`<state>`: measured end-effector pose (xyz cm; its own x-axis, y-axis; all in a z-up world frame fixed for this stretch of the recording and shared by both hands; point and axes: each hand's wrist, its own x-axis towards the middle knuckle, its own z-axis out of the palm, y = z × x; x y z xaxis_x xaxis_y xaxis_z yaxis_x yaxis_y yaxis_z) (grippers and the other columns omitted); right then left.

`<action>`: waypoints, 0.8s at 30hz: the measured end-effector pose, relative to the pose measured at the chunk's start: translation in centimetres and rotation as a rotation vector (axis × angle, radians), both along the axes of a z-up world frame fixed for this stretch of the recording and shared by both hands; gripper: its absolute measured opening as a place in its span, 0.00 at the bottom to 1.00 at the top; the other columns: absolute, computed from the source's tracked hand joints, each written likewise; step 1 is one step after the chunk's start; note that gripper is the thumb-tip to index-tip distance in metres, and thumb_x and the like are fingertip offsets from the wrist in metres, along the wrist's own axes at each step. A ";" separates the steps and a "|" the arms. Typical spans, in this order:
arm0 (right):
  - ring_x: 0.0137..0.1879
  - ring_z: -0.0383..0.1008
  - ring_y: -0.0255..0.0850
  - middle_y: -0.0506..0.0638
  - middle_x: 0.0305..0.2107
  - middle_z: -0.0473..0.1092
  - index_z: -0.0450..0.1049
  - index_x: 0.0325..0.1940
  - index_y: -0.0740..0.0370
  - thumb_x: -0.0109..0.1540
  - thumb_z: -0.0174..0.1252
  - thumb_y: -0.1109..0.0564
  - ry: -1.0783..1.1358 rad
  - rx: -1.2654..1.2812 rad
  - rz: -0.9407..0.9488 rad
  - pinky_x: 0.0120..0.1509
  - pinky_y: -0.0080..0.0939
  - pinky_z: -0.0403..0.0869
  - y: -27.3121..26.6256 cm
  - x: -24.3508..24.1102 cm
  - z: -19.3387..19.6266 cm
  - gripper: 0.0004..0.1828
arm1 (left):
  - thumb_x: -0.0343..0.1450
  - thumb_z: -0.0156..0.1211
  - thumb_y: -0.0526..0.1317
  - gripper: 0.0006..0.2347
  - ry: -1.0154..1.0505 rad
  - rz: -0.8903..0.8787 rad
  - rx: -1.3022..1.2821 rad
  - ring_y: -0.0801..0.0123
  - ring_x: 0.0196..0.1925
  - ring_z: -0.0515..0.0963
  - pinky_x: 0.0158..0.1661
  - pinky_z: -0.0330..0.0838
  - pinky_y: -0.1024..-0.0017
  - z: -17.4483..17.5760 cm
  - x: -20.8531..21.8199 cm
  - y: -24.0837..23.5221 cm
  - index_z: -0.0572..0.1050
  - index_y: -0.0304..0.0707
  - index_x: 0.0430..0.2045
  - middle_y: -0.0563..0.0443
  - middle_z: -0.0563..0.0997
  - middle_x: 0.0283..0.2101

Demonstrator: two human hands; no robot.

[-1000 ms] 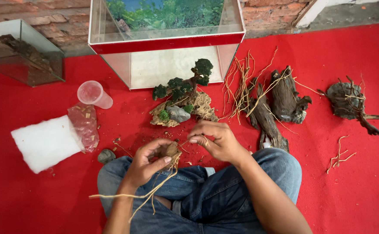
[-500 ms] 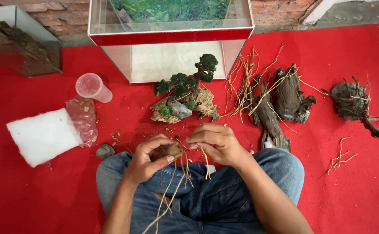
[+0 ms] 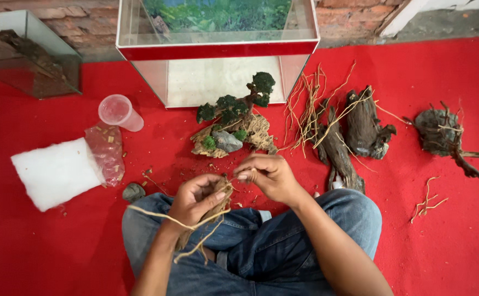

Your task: The person sits on a red mat and uses their hands to tie thin twigs together with string, forming a small bundle. They then attach this bundle to a larger piece of driftwood using more string. The person continues to adjust and secure the twigs to the wood.

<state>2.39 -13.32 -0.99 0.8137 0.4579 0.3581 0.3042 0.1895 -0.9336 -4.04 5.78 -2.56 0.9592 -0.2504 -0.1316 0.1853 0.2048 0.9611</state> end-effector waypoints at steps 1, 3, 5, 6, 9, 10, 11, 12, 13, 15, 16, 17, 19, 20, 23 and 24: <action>0.24 0.70 0.39 0.57 0.21 0.71 0.74 0.30 0.68 0.54 0.56 0.64 -0.008 -0.001 0.002 0.27 0.36 0.71 0.1 0.0 -0.6 0.03 | 0.62 0.58 0.32 0.10 -0.008 0.002 -0.001 0.71 0.22 0.74 0.23 0.69 0.78 -0.6 0.0 0.0 0.72 0.24 0.33 0.46 0.73 0.21; 0.25 0.71 0.38 0.58 0.22 0.71 0.73 0.31 0.71 0.54 0.56 0.66 0.103 0.049 0.004 0.27 0.33 0.71 0.3 0.0 -1.9 0.04 | 0.61 0.60 0.33 0.10 0.011 0.011 0.008 0.69 0.22 0.74 0.23 0.68 0.76 -1.9 -0.1 0.1 0.72 0.24 0.32 0.43 0.73 0.22; 0.24 0.70 0.37 0.57 0.21 0.70 0.73 0.30 0.72 0.54 0.56 0.66 0.122 0.057 0.002 0.26 0.32 0.71 0.4 0.0 -2.2 0.03 | 0.61 0.60 0.33 0.10 0.039 0.023 -0.013 0.70 0.23 0.73 0.23 0.67 0.77 -1.7 -0.2 -0.3 0.72 0.25 0.32 0.45 0.73 0.22; 0.23 0.70 0.36 0.57 0.20 0.70 0.73 0.30 0.72 0.54 0.56 0.67 0.144 0.068 -0.005 0.25 0.32 0.71 0.5 0.0 -2.3 0.03 | 0.61 0.59 0.33 0.10 0.069 0.031 -0.032 0.72 0.23 0.72 0.23 0.67 0.79 -1.6 -0.1 -0.5 0.71 0.25 0.31 0.47 0.72 0.23; 0.23 0.70 0.36 0.57 0.20 0.70 0.73 0.30 0.73 0.55 0.56 0.66 0.177 0.062 0.012 0.24 0.31 0.70 0.8 0.0 -2.4 0.04 | 0.62 0.58 0.34 0.09 0.098 0.015 -0.086 0.69 0.24 0.72 0.23 0.64 0.78 -5.7 0.0 -0.7 0.70 0.25 0.30 0.44 0.71 0.23; 0.23 0.70 0.36 0.57 0.20 0.70 0.73 0.30 0.73 0.55 0.56 0.66 0.174 0.063 0.013 0.24 0.31 0.70 0.9 0.0 -2.7 0.04 | 0.62 0.58 0.34 0.09 0.095 0.016 -0.085 0.69 0.24 0.72 0.23 0.64 0.78 -5.1 -0.2 -0.9 0.70 0.25 0.30 0.44 0.71 0.23; 0.22 0.70 0.36 0.58 0.20 0.70 0.73 0.29 0.72 0.55 0.56 0.66 0.207 0.058 -0.004 0.23 0.30 0.70 0.9 0.1 -2.9 0.04 | 0.61 0.57 0.33 0.10 0.182 0.044 -0.196 0.69 0.22 0.72 0.23 0.65 0.78 -4.5 -0.4 -1.2 0.69 0.24 0.31 0.44 0.71 0.22; 0.21 0.70 0.36 0.58 0.21 0.71 0.73 0.27 0.72 0.54 0.57 0.66 0.241 0.053 -0.022 0.22 0.30 0.70 1.0 0.1 -3.2 0.04 | 0.60 0.56 0.32 0.11 0.269 0.072 -0.306 0.68 0.21 0.73 0.22 0.66 0.77 -3.9 -0.6 -1.5 0.67 0.23 0.32 0.44 0.70 0.21; 0.21 0.70 0.36 0.58 0.21 0.71 0.73 0.27 0.72 0.54 0.57 0.66 0.239 0.054 -0.021 0.22 0.30 0.70 1.0 0.0 -3.3 0.04 | 0.60 0.56 0.32 0.11 0.267 0.073 -0.306 0.68 0.21 0.73 0.22 0.66 0.77 -3.6 -0.6 -1.7 0.67 0.23 0.32 0.44 0.70 0.21; 0.20 0.70 0.35 0.57 0.20 0.71 0.73 0.26 0.71 0.55 0.56 0.65 0.283 0.003 -0.041 0.21 0.29 0.69 0.9 -0.1 -3.7 0.05 | 0.60 0.56 0.31 0.11 0.282 0.095 -0.327 0.70 0.20 0.73 0.22 0.65 0.79 -3.2 -0.8 -2.0 0.67 0.22 0.31 0.46 0.69 0.20; 0.20 0.70 0.35 0.57 0.20 0.71 0.73 0.26 0.71 0.55 0.56 0.65 0.287 0.003 -0.042 0.21 0.29 0.69 0.9 -0.1 -3.7 0.05 | 0.60 0.56 0.31 0.11 0.287 0.095 -0.326 0.70 0.20 0.73 0.22 0.65 0.79 -3.2 -0.8 -2.0 0.67 0.22 0.31 0.46 0.69 0.20; 0.20 0.69 0.34 0.58 0.21 0.71 0.73 0.26 0.71 0.55 0.56 0.65 0.308 -0.004 -0.054 0.21 0.28 0.68 0.8 0.0 -3.8 0.05 | 0.60 0.57 0.32 0.11 0.255 0.093 -0.250 0.70 0.22 0.73 0.23 0.65 0.80 -3.2 -0.7 -2.0 0.69 0.23 0.31 0.46 0.71 0.21; 0.19 0.68 0.33 0.58 0.22 0.72 0.73 0.26 0.71 0.55 0.56 0.64 0.330 -0.012 -0.066 0.21 0.27 0.68 0.7 0.2 -3.9 0.05 | 0.60 0.58 0.33 0.11 0.223 0.090 -0.174 0.71 0.23 0.73 0.24 0.66 0.80 -2.4 -0.6 -2.1 0.71 0.23 0.31 0.46 0.72 0.22; 0.19 0.68 0.33 0.58 0.20 0.71 0.72 0.27 0.72 0.56 0.55 0.65 0.334 -0.024 -0.048 0.21 0.27 0.68 0.5 0.3 -3.9 0.05 | 0.59 0.60 0.33 0.11 0.183 0.094 -0.104 0.70 0.25 0.73 0.25 0.66 0.80 -1.7 -0.6 -2.2 0.72 0.23 0.31 0.45 0.72 0.23; 0.19 0.68 0.33 0.57 0.19 0.70 0.73 0.27 0.72 0.55 0.56 0.65 0.322 -0.051 -0.028 0.20 0.28 0.69 0.4 0.3 -2.8 0.05 | 0.58 0.63 0.33 0.13 0.116 0.099 0.059 0.71 0.24 0.72 0.25 0.66 0.80 -0.8 -0.7 -1.9 0.73 0.23 0.32 0.45 0.73 0.22; 0.19 0.68 0.34 0.57 0.18 0.70 0.73 0.26 0.72 0.54 0.57 0.65 0.297 -0.064 -0.029 0.20 0.29 0.69 0.5 0.4 -2.2 0.05 | 0.57 0.65 0.34 0.14 0.079 0.098 0.154 0.73 0.22 0.72 0.23 0.65 0.81 -0.6 -0.7 -1.7 0.74 0.24 0.33 0.46 0.74 0.21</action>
<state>2.81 -12.86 -3.16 0.8913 0.4474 0.0731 0.0200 0.1224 -0.9923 -4.69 4.04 -3.17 0.9632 -0.1275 -0.2366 0.2475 0.0772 0.9658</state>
